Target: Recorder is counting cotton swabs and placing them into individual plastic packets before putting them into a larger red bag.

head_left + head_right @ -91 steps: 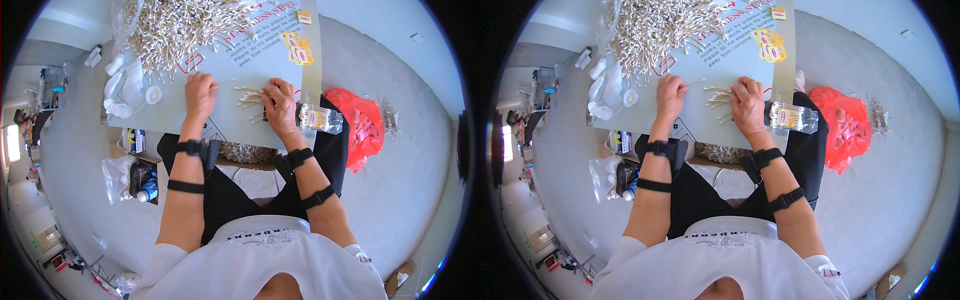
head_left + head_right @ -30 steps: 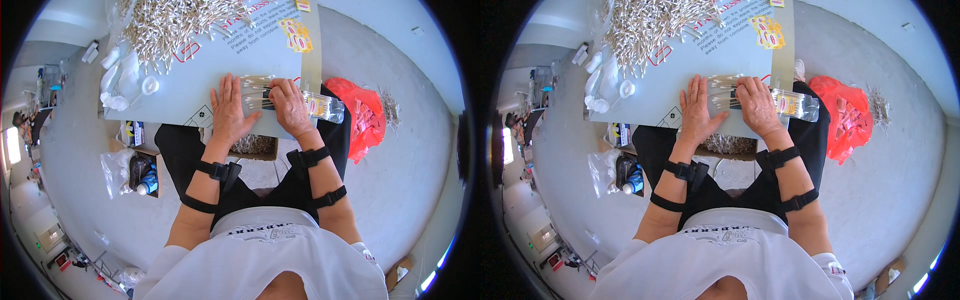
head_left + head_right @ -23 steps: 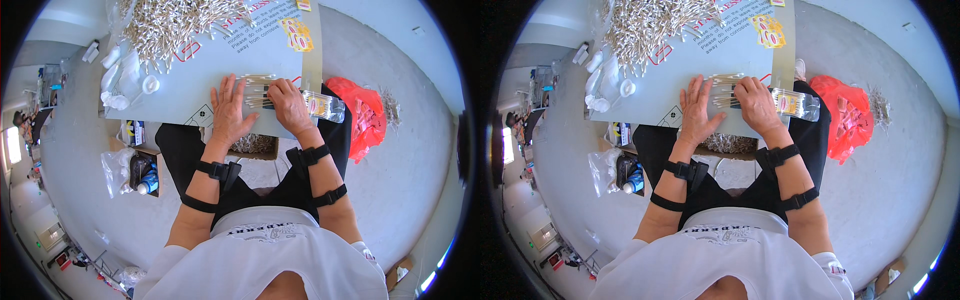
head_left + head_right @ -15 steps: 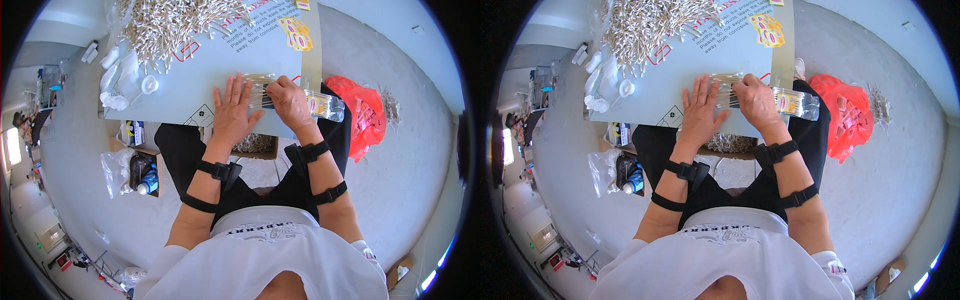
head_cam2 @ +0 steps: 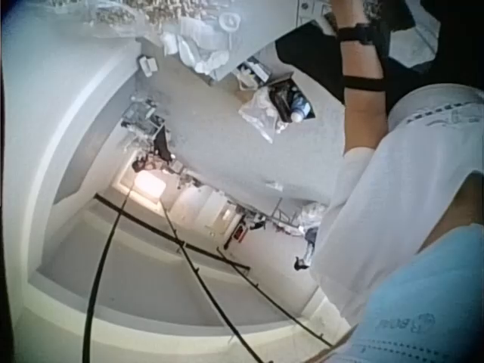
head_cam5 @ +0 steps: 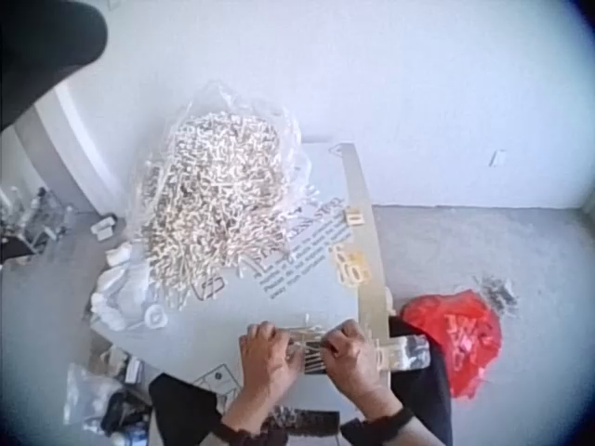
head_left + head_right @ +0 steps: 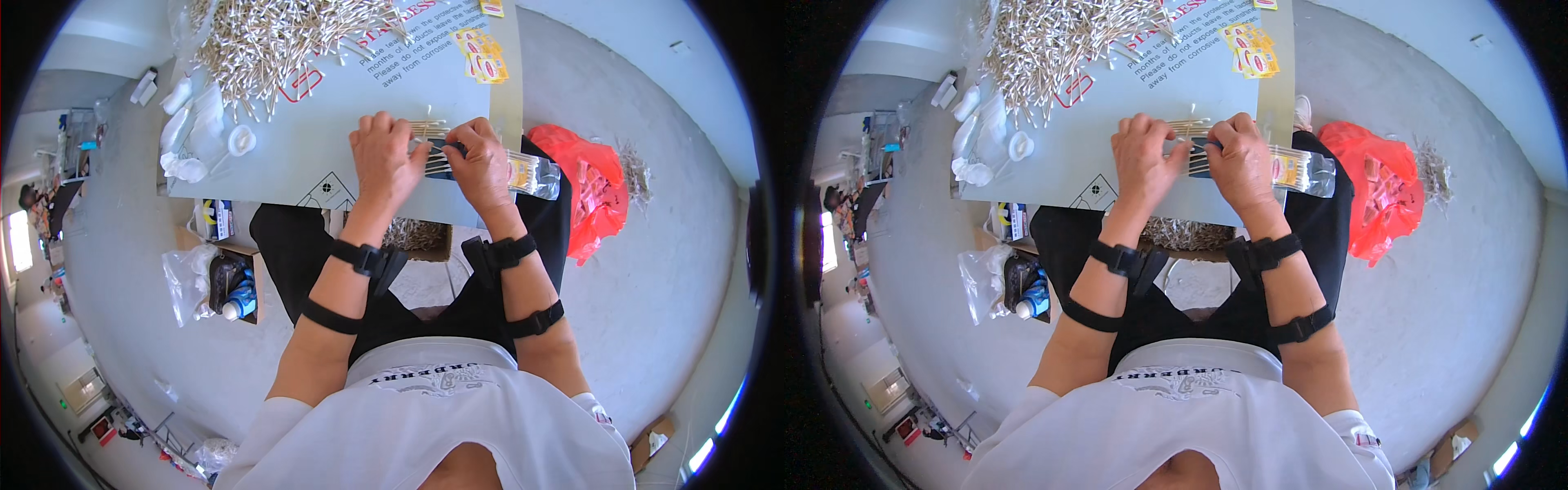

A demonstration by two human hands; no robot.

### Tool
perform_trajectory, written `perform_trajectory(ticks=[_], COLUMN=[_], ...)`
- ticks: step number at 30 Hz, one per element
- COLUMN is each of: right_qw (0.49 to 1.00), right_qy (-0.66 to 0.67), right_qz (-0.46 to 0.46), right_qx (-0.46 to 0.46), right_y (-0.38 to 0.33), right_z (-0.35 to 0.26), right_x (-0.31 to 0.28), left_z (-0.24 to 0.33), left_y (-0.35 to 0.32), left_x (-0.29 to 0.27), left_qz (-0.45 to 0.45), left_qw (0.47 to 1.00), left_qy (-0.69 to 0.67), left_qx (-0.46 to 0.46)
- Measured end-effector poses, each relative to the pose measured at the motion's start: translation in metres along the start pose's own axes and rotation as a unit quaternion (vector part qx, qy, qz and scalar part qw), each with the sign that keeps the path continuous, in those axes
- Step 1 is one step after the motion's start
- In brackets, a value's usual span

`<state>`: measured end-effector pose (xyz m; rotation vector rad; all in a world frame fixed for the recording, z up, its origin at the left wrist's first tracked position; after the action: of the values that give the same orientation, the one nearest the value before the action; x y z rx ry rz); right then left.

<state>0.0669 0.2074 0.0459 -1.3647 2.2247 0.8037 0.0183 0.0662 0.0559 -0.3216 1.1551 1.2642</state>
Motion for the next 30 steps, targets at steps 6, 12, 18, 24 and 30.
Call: perform_trajectory(ticks=[6,12,18,24,30], right_qw=[0.998,0.997,0.996,0.995,0.997], right_qy=[-0.038,-0.051,-0.047,-0.041,-0.008], right_qz=[0.017,0.004,0.006,0.023,0.049], right_qx=[-0.049,-0.063,-0.073,-0.084,-0.057], right_y=[-0.011,-0.012,-0.012,-0.016,-0.021], right_z=[-0.005,-0.004,-0.006,-0.010,-0.007], right_x=[0.003,0.007,0.007,0.007,0.001], left_z=[0.004,0.004,0.008,-0.001,-0.002], left_y=[0.011,0.036,0.041,0.041,0.045], left_x=[0.022,0.011,0.024,0.027,0.014], left_qz=[-0.024,-0.023,-0.069,-0.021,0.046], left_qw=[0.997,0.997,0.990,0.993,0.994], left_qy=[0.067,0.033,0.023,0.007,-0.025], left_qx=[0.024,0.071,0.124,0.113,0.092])
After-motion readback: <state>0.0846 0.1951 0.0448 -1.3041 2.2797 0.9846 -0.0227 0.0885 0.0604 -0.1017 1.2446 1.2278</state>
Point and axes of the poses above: each hand's wrist, its own y-axis towards the middle knuckle, its own x-axis out of the palm, z = x × y, the point moved 8 cm from there along y, towards the middle knuckle, and after that the axes turned 6 degrees about z, right-handed, at the moved point
